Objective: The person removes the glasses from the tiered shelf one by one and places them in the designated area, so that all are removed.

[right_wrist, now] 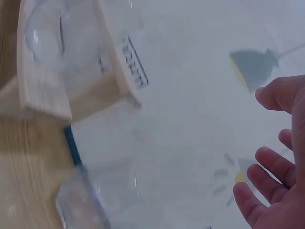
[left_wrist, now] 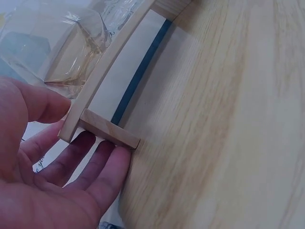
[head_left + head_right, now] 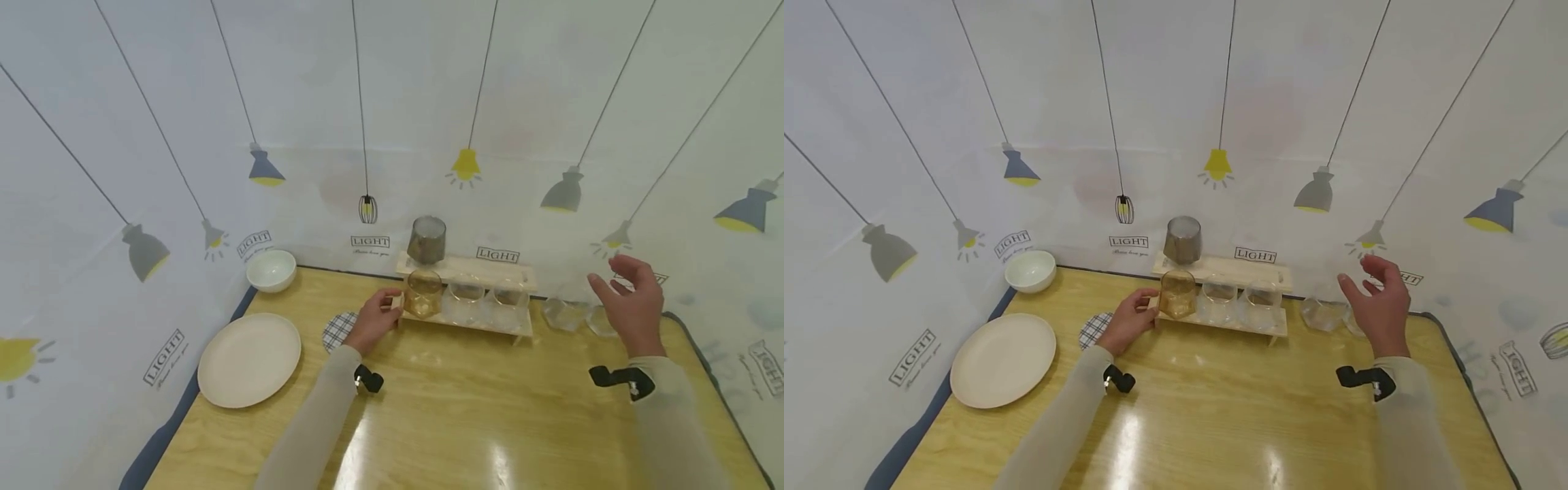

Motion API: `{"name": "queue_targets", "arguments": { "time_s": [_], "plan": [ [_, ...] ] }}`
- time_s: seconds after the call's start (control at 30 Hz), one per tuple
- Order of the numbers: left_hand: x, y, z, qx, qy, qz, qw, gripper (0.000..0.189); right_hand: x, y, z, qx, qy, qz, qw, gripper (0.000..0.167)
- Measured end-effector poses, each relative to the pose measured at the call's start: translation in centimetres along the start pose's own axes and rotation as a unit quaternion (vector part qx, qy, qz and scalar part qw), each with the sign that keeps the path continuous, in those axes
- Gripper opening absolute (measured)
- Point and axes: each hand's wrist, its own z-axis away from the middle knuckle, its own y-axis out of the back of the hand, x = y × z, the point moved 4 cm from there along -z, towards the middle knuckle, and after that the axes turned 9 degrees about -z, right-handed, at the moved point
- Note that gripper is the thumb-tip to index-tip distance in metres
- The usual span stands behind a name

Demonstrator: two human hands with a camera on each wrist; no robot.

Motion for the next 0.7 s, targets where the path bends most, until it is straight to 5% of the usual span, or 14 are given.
{"name": "queue_targets", "arguments": {
  "time_s": [0.7],
  "plan": [
    [-0.6,-0.3,-0.6,0.007,0.008,0.001,0.9999,0.041,-6.6,-13.7,0.8,-0.152,0.084,-0.057,0.9832,0.056]
  ]
}}
